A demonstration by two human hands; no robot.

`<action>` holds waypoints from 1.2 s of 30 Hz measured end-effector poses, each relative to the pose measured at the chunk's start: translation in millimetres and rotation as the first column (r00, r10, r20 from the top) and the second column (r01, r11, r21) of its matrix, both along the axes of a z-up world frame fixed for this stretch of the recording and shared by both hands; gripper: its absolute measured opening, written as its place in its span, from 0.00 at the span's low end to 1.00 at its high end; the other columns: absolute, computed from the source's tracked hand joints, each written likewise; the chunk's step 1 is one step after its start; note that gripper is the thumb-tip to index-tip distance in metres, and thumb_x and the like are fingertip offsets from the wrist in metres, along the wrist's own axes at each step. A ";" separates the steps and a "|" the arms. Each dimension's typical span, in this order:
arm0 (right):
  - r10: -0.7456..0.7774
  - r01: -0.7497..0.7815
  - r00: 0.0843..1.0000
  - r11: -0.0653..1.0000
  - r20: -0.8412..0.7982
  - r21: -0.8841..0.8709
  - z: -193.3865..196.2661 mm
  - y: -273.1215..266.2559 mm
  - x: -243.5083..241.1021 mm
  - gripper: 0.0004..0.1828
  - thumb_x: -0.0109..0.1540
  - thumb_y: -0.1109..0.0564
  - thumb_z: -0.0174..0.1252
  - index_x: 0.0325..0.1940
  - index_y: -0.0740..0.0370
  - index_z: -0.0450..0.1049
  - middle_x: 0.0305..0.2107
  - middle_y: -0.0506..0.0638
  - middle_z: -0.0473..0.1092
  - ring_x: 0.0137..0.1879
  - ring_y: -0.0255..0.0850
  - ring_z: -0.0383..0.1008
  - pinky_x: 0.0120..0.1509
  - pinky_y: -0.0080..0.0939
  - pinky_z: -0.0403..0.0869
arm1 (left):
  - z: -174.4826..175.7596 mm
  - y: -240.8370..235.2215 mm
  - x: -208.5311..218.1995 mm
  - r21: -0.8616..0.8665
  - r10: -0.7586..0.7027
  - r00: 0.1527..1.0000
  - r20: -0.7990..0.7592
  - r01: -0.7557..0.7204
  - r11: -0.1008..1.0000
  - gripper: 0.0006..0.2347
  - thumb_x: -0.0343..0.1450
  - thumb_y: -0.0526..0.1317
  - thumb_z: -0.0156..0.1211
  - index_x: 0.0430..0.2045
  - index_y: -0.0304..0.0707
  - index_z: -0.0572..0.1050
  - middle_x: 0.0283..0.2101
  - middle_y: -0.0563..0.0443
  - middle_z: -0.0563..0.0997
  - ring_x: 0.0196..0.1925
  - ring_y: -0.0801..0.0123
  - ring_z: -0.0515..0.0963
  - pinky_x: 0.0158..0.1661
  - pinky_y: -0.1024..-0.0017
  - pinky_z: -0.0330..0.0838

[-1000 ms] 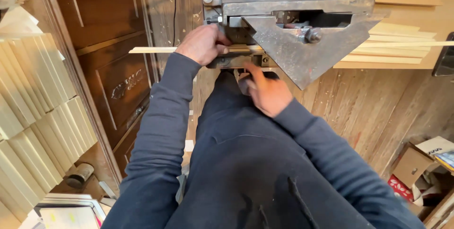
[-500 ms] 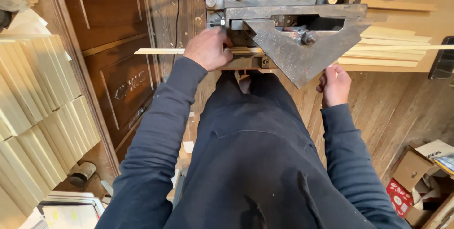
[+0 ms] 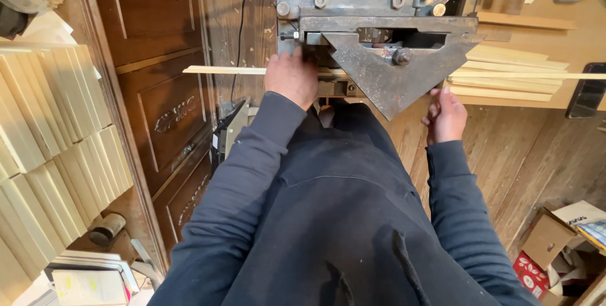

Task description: Cutting thin wood moulding strips into mitred sections using a manual guillotine chopper.

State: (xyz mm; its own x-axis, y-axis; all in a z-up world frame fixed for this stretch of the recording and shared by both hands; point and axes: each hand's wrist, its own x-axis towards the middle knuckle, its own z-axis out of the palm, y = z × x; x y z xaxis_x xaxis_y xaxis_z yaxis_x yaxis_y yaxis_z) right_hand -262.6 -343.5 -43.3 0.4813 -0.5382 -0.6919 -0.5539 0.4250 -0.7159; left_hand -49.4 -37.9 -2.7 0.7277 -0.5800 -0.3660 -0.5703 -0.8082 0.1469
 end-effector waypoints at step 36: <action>-0.333 0.259 0.910 0.922 0.249 0.286 -34.7 -1.9 37.3 0.13 0.70 0.55 0.48 0.52 0.66 0.71 0.43 0.53 0.76 0.45 0.43 0.78 0.48 0.43 0.79 | -12.8 19.4 46.5 -0.386 0.019 0.835 -0.550 -0.274 0.881 0.09 0.65 0.39 0.70 0.35 0.40 0.86 0.40 0.35 0.82 0.45 0.44 0.80 0.49 0.57 0.73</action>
State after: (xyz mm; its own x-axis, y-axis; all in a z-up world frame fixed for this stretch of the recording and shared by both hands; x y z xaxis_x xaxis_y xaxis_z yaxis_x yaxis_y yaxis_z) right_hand -225.3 -345.3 -78.0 0.5230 -0.5210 -0.6745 -0.1613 0.7166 -0.6786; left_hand -2.9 -18.5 -15.6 0.5923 -0.6702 -0.4472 -0.1845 -0.6531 0.7344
